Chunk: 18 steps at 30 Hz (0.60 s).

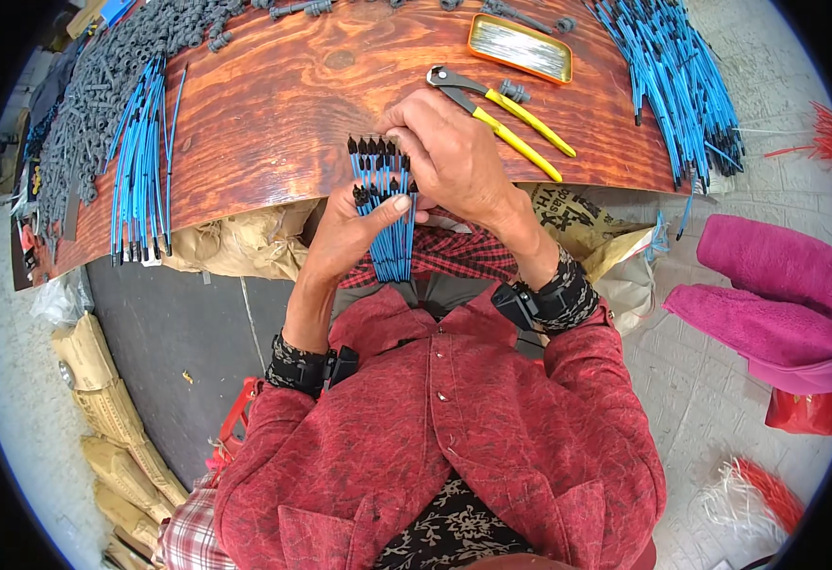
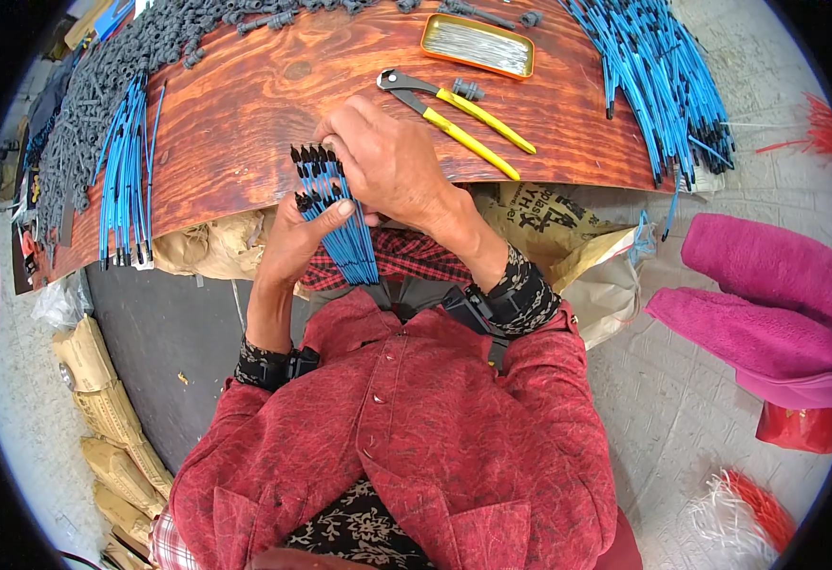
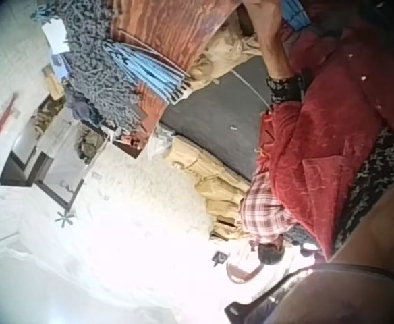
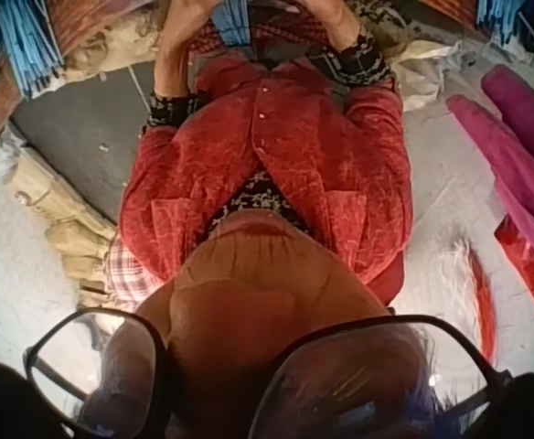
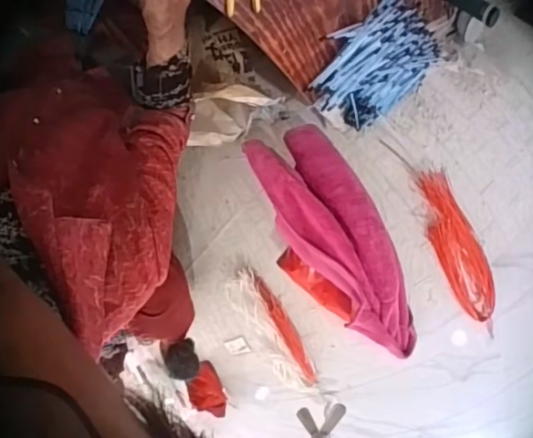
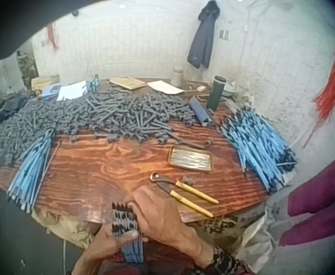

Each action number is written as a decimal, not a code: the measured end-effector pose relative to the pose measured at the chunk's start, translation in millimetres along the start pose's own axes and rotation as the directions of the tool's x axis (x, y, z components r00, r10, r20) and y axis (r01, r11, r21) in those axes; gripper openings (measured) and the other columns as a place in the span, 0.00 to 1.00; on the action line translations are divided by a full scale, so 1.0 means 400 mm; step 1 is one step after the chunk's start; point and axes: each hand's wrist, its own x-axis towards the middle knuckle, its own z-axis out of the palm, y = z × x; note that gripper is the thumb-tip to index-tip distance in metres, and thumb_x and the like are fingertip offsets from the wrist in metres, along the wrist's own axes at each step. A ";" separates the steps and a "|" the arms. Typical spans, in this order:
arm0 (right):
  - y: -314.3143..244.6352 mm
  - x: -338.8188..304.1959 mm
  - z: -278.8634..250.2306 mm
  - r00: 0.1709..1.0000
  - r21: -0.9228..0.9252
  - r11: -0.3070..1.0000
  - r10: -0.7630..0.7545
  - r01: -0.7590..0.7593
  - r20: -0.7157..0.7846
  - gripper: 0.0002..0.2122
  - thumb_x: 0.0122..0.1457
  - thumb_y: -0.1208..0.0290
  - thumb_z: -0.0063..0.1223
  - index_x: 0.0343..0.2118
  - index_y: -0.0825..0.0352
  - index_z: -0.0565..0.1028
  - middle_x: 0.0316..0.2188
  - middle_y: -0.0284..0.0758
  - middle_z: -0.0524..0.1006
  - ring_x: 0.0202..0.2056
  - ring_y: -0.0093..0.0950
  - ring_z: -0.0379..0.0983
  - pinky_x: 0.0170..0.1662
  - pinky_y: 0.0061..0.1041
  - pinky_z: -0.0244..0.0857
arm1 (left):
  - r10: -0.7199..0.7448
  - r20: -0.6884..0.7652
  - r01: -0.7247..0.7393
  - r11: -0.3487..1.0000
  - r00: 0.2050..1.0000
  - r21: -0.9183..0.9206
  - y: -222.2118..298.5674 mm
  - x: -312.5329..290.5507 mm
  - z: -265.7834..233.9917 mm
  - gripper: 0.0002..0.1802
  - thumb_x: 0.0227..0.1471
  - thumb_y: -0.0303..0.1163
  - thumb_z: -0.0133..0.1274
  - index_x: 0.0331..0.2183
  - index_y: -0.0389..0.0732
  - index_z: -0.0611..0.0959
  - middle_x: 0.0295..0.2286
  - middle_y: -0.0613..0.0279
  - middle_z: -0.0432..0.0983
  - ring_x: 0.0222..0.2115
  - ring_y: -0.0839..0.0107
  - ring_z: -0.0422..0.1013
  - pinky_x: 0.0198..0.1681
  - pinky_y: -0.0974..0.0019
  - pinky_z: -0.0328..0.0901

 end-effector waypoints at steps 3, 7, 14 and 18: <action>-0.006 -0.001 -0.006 1.000 -0.046 0.999 0.009 -0.009 -0.006 0.02 0.59 0.74 0.53 0.33 0.63 0.76 0.29 0.36 0.75 0.30 0.38 0.76 0.30 0.35 0.69 | 0.000 -0.009 0.001 1.000 1.000 0.018 0.007 -0.007 0.007 0.13 0.60 0.26 0.55 0.46 0.35 0.80 0.37 0.58 0.81 0.37 0.67 0.80 0.40 0.66 0.77; -0.003 0.001 -0.001 1.000 0.040 0.999 0.009 -0.008 -0.015 0.02 0.59 0.74 0.52 0.34 0.65 0.75 0.30 0.37 0.75 0.31 0.40 0.76 0.31 0.36 0.69 | -0.018 0.019 0.017 0.999 1.000 0.044 0.016 -0.005 0.002 0.12 0.60 0.26 0.55 0.46 0.35 0.81 0.38 0.57 0.81 0.38 0.68 0.80 0.40 0.67 0.77; 0.003 -0.003 0.012 0.986 0.214 0.963 0.162 -0.167 0.042 0.05 0.60 0.74 0.48 0.36 0.67 0.75 0.31 0.40 0.76 0.34 0.41 0.76 0.36 0.37 0.69 | 0.009 0.012 -0.010 0.999 1.000 0.039 0.005 -0.001 0.007 0.12 0.60 0.25 0.54 0.46 0.34 0.80 0.37 0.57 0.82 0.38 0.67 0.80 0.40 0.66 0.77; 0.010 -0.014 0.019 0.943 0.331 0.883 0.302 -0.332 0.142 0.05 0.62 0.76 0.52 0.39 0.70 0.75 0.28 0.34 0.75 0.27 0.23 0.72 0.32 0.26 0.67 | -0.057 0.000 0.057 0.998 0.998 0.008 0.010 0.002 0.002 0.13 0.60 0.27 0.56 0.46 0.34 0.79 0.37 0.55 0.82 0.38 0.65 0.80 0.41 0.65 0.78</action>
